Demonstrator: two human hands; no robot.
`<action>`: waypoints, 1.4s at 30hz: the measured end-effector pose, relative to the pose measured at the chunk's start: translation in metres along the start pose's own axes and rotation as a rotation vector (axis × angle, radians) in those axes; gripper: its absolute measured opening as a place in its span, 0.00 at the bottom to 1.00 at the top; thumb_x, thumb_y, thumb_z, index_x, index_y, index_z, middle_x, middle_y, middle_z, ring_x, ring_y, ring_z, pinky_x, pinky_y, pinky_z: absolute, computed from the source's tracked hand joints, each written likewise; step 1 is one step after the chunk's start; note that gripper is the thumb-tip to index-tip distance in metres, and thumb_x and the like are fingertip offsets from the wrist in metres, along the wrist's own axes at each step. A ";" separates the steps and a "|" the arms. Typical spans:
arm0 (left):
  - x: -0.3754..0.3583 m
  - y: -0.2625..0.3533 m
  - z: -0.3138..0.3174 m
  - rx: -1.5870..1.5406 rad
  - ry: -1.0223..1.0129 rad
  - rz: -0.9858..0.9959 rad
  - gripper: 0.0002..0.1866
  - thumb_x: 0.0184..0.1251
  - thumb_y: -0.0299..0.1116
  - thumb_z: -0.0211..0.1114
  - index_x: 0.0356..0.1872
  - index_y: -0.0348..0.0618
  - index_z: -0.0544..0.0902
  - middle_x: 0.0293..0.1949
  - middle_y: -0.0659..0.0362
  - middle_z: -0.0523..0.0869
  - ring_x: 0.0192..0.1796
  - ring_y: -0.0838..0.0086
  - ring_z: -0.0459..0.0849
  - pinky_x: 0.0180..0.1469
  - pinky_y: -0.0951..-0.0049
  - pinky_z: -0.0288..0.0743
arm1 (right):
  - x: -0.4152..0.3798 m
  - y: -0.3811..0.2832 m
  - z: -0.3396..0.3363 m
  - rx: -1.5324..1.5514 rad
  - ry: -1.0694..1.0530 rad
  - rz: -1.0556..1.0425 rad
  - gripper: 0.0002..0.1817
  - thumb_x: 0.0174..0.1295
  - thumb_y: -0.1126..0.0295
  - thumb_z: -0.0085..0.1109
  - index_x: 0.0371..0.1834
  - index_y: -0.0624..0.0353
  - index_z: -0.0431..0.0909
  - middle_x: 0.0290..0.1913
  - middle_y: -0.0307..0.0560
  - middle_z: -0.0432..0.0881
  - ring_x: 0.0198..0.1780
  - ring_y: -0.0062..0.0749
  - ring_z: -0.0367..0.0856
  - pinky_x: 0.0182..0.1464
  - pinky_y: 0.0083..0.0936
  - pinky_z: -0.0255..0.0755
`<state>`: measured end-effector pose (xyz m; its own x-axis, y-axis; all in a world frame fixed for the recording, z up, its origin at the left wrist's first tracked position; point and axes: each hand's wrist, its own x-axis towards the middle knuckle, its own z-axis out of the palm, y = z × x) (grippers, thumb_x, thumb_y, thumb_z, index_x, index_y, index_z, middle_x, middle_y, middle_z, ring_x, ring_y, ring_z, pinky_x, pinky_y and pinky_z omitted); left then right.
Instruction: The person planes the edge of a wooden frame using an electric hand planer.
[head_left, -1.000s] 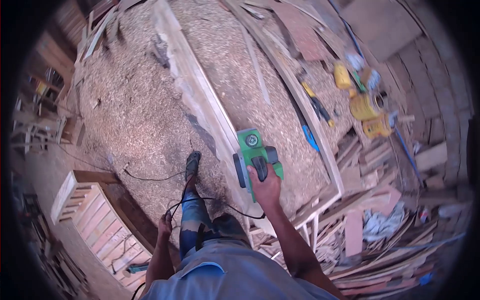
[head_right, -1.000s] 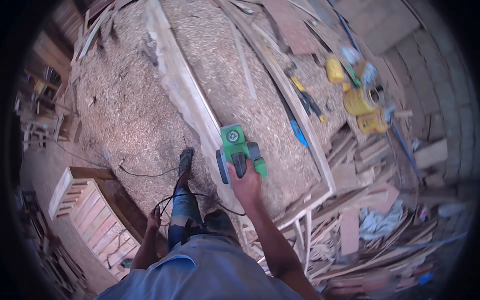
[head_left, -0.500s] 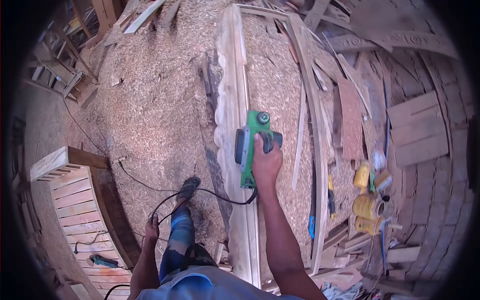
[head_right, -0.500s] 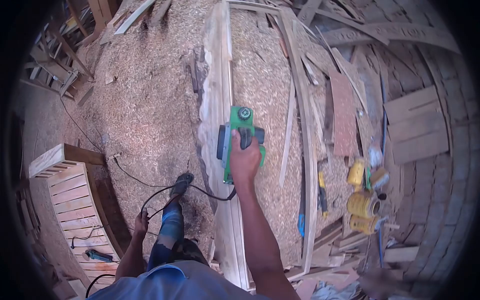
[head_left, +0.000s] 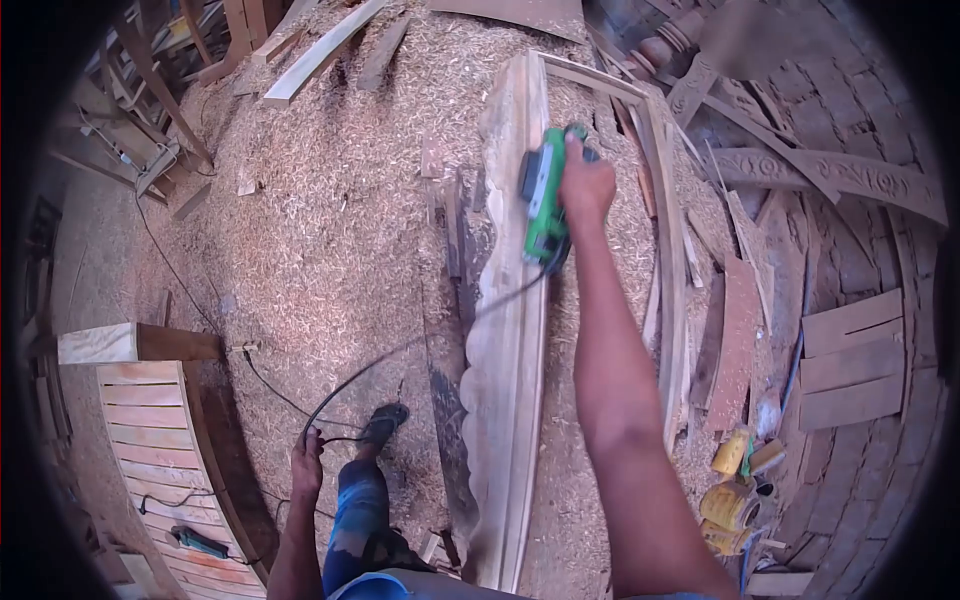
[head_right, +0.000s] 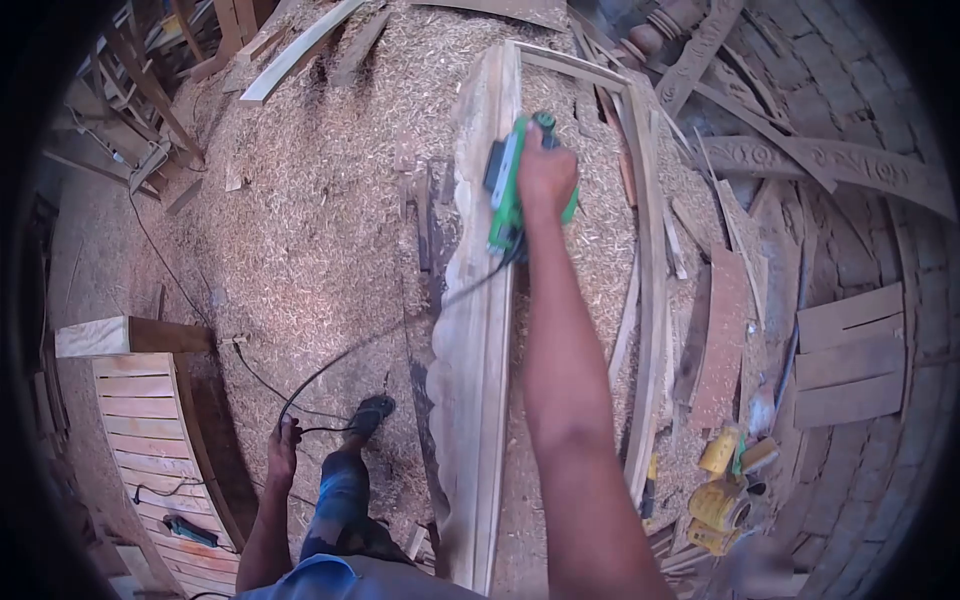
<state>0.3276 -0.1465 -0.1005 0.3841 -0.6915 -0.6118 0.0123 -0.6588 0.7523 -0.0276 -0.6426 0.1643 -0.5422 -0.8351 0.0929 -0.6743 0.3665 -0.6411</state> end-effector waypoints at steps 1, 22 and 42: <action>0.002 0.003 0.002 -0.001 0.010 0.025 0.41 0.80 0.66 0.53 0.59 0.27 0.81 0.42 0.51 0.87 0.45 0.69 0.81 0.51 0.68 0.75 | 0.026 -0.004 0.013 -0.005 -0.005 -0.016 0.39 0.65 0.38 0.63 0.44 0.75 0.87 0.48 0.75 0.87 0.51 0.66 0.88 0.59 0.48 0.78; -0.131 -0.240 -0.127 0.331 -0.241 -0.128 0.41 0.76 0.68 0.56 0.59 0.30 0.81 0.40 0.54 0.86 0.41 0.68 0.83 0.44 0.69 0.75 | -0.622 0.307 -0.308 0.094 -0.100 0.139 0.23 0.69 0.59 0.70 0.58 0.66 0.82 0.47 0.58 0.89 0.48 0.43 0.89 0.52 0.36 0.80; -0.182 -0.286 -0.118 0.359 -0.297 0.126 0.24 0.84 0.48 0.56 0.49 0.30 0.84 0.36 0.55 0.86 0.39 0.69 0.81 0.44 0.69 0.75 | -0.663 0.359 -0.313 0.228 0.008 0.126 0.12 0.74 0.65 0.66 0.41 0.62 0.76 0.22 0.36 0.74 0.18 0.16 0.71 0.19 0.22 0.64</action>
<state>0.3631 0.2027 -0.1748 0.0812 -0.7931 -0.6037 -0.3571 -0.5886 0.7252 -0.0668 0.1712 0.1108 -0.6194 -0.7851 0.0071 -0.4713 0.3646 -0.8031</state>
